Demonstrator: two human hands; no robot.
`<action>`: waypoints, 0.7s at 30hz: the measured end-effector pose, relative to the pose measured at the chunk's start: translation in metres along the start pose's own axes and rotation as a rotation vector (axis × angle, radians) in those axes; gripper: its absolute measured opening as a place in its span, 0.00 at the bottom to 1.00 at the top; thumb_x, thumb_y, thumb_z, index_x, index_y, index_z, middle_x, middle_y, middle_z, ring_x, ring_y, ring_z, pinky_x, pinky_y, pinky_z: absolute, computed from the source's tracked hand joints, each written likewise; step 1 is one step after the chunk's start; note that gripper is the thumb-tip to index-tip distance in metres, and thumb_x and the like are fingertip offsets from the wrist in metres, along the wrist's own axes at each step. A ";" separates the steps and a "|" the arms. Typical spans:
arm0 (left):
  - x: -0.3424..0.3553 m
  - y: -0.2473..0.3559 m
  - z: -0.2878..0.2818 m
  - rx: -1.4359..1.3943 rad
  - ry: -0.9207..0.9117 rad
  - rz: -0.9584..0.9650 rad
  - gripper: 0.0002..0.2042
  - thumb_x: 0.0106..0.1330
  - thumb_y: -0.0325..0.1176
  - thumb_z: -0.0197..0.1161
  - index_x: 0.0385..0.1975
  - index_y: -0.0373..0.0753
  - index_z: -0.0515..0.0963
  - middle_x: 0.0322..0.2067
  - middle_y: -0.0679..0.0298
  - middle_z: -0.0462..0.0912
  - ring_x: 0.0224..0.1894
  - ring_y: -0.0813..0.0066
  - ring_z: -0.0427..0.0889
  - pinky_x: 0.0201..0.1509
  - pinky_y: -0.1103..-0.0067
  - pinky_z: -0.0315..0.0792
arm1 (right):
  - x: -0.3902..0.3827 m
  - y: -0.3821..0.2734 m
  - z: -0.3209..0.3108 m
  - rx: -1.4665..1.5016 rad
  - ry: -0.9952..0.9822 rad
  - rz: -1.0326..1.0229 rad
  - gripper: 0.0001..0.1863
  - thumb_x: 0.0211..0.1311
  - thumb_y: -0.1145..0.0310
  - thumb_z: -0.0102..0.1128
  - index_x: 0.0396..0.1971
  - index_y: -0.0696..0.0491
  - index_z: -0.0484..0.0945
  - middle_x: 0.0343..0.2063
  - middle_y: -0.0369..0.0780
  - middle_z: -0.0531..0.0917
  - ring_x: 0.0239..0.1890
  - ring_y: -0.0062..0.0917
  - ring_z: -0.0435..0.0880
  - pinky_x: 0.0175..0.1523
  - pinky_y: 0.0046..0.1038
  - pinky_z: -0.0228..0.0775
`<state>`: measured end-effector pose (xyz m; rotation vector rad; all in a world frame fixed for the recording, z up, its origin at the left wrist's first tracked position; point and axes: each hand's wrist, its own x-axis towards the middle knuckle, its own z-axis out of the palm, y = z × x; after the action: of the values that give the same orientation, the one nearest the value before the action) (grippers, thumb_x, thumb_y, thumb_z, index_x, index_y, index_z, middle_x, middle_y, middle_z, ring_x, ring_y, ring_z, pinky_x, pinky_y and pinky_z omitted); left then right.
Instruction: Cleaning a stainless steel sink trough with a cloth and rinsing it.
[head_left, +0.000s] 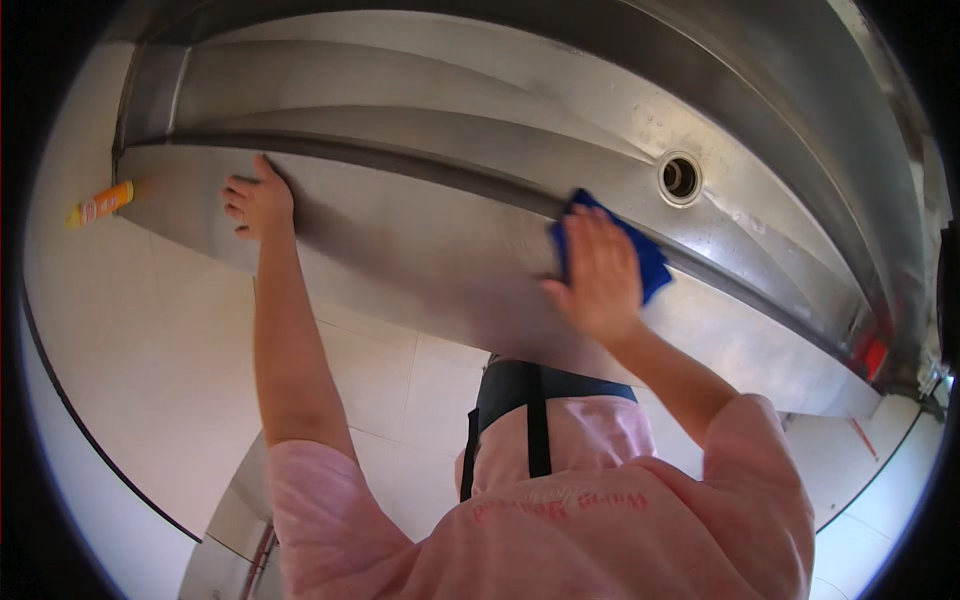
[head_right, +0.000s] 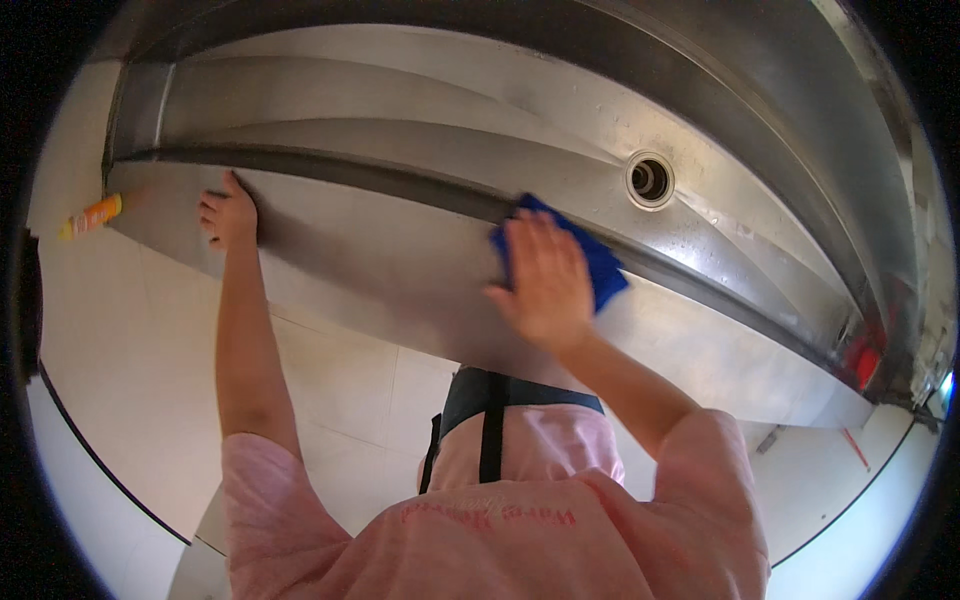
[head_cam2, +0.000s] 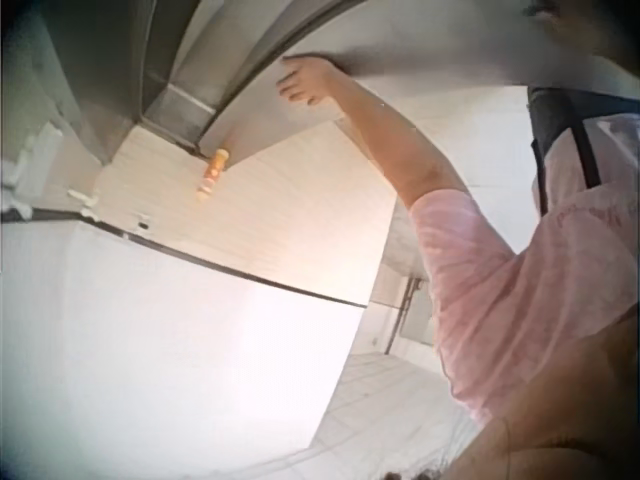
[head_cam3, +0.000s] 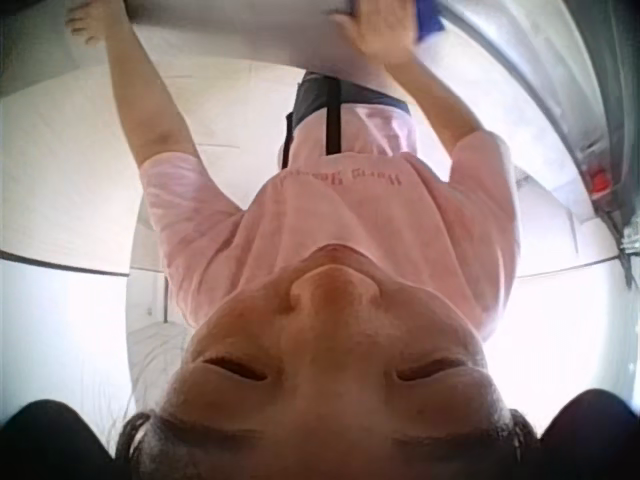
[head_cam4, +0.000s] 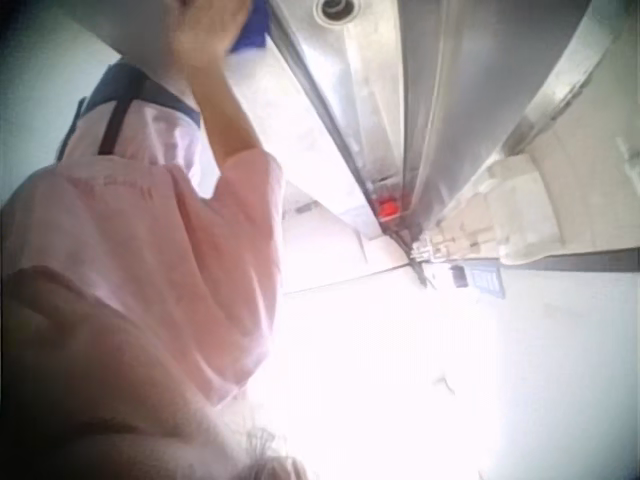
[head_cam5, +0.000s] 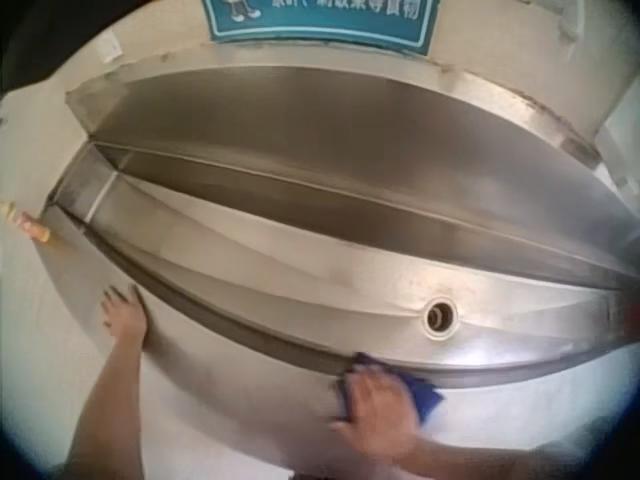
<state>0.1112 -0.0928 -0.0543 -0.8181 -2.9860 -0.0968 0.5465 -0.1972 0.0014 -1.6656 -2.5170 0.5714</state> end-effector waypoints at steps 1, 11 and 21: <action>-0.002 0.002 -0.001 0.011 -0.012 0.010 0.38 0.64 0.66 0.35 0.67 0.44 0.51 0.69 0.59 0.49 0.70 0.60 0.48 0.65 0.52 0.45 | 0.021 -0.023 0.007 0.046 -0.019 -0.043 0.42 0.53 0.46 0.57 0.62 0.59 0.60 0.64 0.46 0.60 0.67 0.38 0.57 0.68 0.42 0.47; -0.012 0.003 -0.012 0.042 0.025 -0.005 0.38 0.65 0.66 0.33 0.68 0.44 0.50 0.70 0.63 0.47 0.71 0.65 0.46 0.66 0.51 0.44 | 0.022 -0.096 0.046 0.099 -0.213 -0.664 0.34 0.63 0.48 0.46 0.64 0.50 0.59 0.66 0.35 0.59 0.70 0.31 0.51 0.70 0.37 0.40; -0.018 0.011 -0.022 0.027 -0.031 0.005 0.38 0.66 0.62 0.35 0.67 0.38 0.48 0.69 0.56 0.46 0.71 0.59 0.44 0.66 0.51 0.41 | 0.056 0.046 -0.049 0.430 -0.754 0.507 0.28 0.66 0.50 0.44 0.64 0.45 0.61 0.64 0.43 0.63 0.66 0.36 0.59 0.68 0.36 0.49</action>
<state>0.1328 -0.0941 -0.0324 -0.8314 -3.0067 -0.0433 0.5768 -0.1181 0.0227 -2.1668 -2.0250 1.9363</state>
